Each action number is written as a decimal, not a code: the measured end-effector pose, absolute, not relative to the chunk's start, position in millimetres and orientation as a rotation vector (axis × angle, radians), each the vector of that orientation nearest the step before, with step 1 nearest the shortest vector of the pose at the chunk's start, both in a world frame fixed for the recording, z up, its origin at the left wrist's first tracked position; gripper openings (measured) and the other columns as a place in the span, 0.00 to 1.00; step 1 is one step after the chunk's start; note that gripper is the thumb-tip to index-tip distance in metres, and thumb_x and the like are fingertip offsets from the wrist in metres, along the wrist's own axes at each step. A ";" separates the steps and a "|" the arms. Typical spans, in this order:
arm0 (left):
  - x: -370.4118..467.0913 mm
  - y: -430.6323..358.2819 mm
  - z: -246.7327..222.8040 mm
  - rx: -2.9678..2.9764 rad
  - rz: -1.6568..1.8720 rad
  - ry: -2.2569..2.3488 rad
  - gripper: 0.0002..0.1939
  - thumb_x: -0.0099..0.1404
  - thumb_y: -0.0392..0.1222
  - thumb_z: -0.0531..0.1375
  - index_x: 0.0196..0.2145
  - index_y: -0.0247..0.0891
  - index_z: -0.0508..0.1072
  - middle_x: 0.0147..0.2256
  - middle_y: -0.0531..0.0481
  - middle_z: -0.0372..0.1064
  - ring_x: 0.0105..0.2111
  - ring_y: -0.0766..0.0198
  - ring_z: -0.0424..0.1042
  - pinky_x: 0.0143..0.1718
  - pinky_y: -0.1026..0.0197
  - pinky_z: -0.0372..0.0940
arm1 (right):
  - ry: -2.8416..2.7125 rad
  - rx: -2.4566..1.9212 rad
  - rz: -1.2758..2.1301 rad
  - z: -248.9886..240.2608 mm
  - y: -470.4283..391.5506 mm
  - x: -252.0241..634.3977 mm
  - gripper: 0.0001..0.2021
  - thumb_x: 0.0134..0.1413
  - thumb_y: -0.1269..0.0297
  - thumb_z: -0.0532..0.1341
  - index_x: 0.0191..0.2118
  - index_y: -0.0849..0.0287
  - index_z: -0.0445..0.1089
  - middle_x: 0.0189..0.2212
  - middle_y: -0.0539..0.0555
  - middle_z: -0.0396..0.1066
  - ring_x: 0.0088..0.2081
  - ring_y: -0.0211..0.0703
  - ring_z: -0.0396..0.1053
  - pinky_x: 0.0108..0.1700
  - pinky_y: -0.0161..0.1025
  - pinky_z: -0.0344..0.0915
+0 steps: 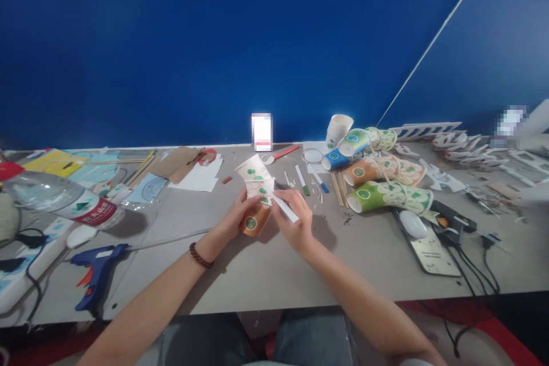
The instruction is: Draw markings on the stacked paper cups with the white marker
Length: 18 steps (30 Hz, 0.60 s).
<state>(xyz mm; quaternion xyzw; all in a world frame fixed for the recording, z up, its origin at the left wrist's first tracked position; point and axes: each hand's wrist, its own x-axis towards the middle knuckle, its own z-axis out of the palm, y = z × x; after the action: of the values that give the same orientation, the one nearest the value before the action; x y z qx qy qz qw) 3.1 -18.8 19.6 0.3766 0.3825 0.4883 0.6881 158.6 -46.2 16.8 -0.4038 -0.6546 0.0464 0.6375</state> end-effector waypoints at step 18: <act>4.1 -19.8 25.0 0.816 1.098 0.844 0.24 0.51 0.45 0.71 0.45 0.39 0.72 0.45 0.43 0.76 0.43 0.53 0.76 0.47 0.53 0.66 | -1.418 -0.995 0.228 7.5 -43.6 159.2 0.04 0.58 0.68 0.63 0.39 0.54 0.72 0.34 0.53 0.77 0.33 0.45 0.78 0.36 0.42 0.76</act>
<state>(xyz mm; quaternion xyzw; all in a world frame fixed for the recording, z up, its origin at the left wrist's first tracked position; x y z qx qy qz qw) 4.1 -19.8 25.0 0.3655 0.3780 0.4919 0.6939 159.2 -43.6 7.5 -0.4366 -0.6223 0.1000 0.6420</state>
